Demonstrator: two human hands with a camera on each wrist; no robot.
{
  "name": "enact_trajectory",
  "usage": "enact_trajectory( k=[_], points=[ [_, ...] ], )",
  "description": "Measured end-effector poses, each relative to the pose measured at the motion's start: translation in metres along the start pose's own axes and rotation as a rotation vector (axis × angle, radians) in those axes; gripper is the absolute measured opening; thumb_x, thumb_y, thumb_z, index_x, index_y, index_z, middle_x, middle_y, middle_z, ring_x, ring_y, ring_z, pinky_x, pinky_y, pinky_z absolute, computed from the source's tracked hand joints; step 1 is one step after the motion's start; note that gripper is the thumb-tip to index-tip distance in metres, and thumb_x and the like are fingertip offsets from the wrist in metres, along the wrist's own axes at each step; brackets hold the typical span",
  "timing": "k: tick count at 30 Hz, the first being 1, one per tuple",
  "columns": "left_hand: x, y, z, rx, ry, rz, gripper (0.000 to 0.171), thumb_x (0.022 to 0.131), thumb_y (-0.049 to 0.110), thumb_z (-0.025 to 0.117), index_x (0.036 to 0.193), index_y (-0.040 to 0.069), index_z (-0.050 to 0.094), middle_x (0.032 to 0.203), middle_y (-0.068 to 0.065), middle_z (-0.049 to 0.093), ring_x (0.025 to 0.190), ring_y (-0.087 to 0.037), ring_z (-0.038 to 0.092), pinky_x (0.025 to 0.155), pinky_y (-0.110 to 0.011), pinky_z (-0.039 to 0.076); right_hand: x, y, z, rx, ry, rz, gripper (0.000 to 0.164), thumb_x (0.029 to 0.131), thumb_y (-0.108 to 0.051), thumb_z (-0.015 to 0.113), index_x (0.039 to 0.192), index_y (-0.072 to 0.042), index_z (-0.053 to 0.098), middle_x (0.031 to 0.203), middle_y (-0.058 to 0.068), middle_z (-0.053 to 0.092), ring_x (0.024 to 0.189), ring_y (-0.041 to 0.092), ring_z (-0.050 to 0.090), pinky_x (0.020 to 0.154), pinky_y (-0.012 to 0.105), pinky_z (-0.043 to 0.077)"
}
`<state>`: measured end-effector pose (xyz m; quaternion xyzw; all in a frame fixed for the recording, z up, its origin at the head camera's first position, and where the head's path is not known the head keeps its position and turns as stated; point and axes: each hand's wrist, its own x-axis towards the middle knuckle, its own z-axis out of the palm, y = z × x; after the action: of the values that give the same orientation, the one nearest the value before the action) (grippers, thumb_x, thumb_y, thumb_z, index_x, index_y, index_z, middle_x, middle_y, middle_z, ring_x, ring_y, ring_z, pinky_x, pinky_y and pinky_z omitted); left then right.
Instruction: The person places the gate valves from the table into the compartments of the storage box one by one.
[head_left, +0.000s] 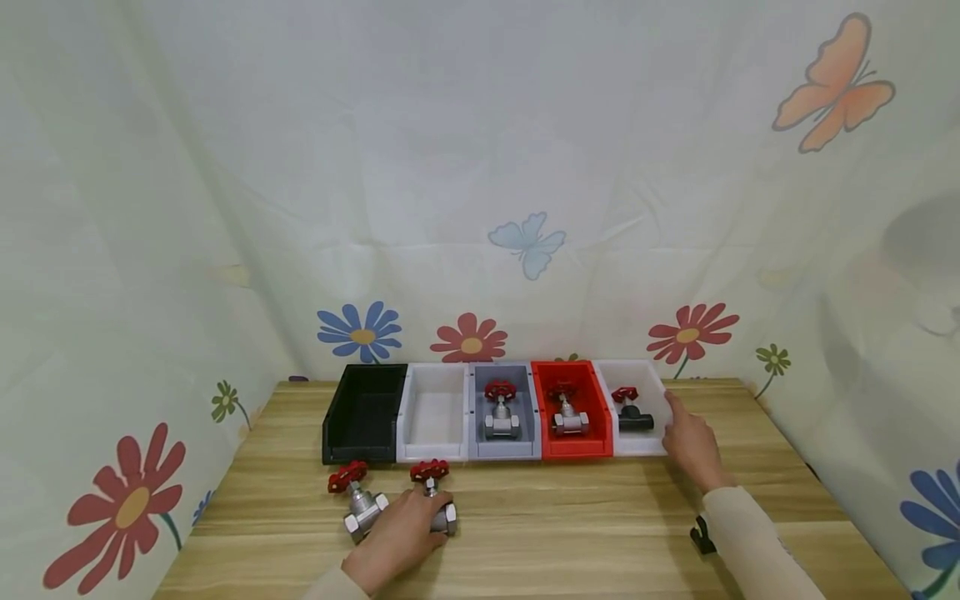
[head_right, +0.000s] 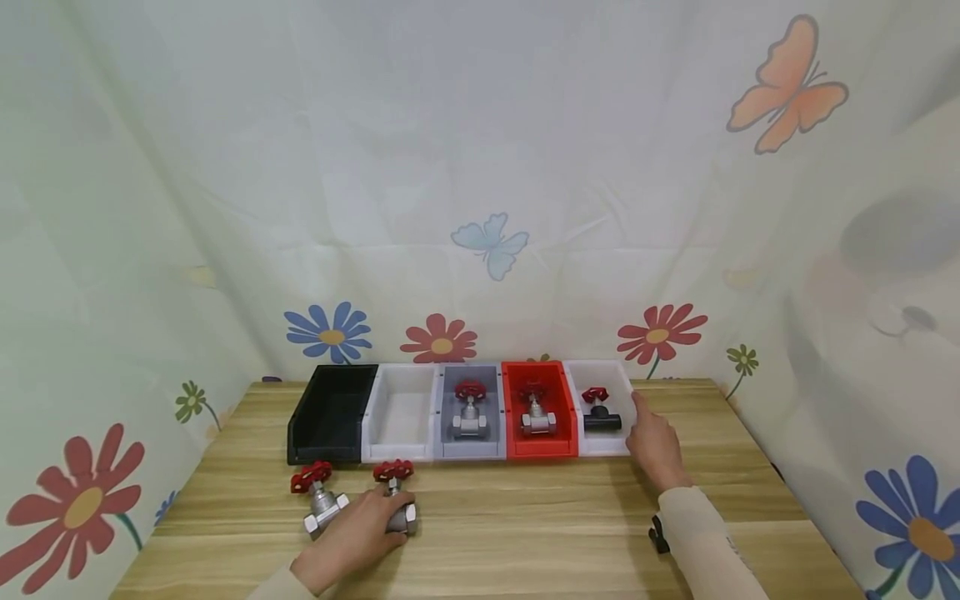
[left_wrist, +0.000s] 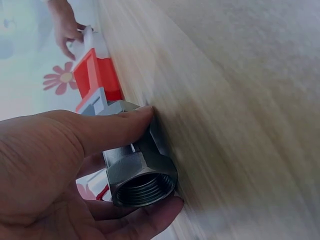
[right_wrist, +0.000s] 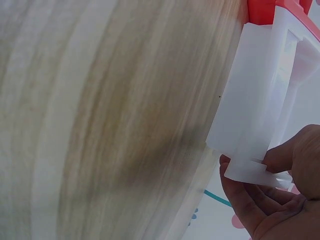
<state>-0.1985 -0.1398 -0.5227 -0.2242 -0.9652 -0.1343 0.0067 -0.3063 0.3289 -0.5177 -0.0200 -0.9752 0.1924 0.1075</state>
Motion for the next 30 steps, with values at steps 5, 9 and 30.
enact_trajectory(
  k=[5, 9, 30],
  points=[
    [-0.001, -0.002, 0.001, -0.009, 0.002, -0.003, 0.042, 0.075, 0.023, 0.083, 0.113, 0.018, 0.066, 0.097, -0.008, 0.064, 0.086, -0.025, 0.063, 0.068, -0.041, 0.052, 0.0, 0.002, 0.001, -0.003, 0.018, -0.02, 0.062, 0.086, 0.001, 0.057, 0.144, 0.005, 0.037, 0.087, 0.03, 0.067, 0.064, 0.033, 0.061, 0.061, 0.053, 0.049],
    [-0.003, -0.002, 0.001, 0.005, 0.017, 0.001, 0.041, 0.074, 0.022, 0.083, 0.112, 0.019, 0.066, 0.101, -0.01, 0.065, 0.089, -0.027, 0.063, 0.071, -0.043, 0.053, -0.002, 0.002, 0.001, 0.003, 0.004, -0.007, 0.062, 0.087, 0.001, 0.057, 0.145, 0.005, 0.036, 0.089, 0.03, 0.067, 0.065, 0.032, 0.06, 0.063, 0.053, 0.05],
    [-0.007, 0.011, -0.032, -0.04, 0.053, -0.018, 0.044, 0.074, 0.011, 0.079, 0.115, 0.018, 0.067, 0.097, -0.008, 0.06, 0.09, -0.022, 0.058, 0.071, -0.042, 0.052, 0.0, -0.002, 0.0, 0.015, -0.016, 0.011, 0.062, 0.089, 0.001, 0.056, 0.147, 0.005, 0.034, 0.097, 0.032, 0.066, 0.067, 0.03, 0.06, 0.065, 0.051, 0.051]
  ],
)
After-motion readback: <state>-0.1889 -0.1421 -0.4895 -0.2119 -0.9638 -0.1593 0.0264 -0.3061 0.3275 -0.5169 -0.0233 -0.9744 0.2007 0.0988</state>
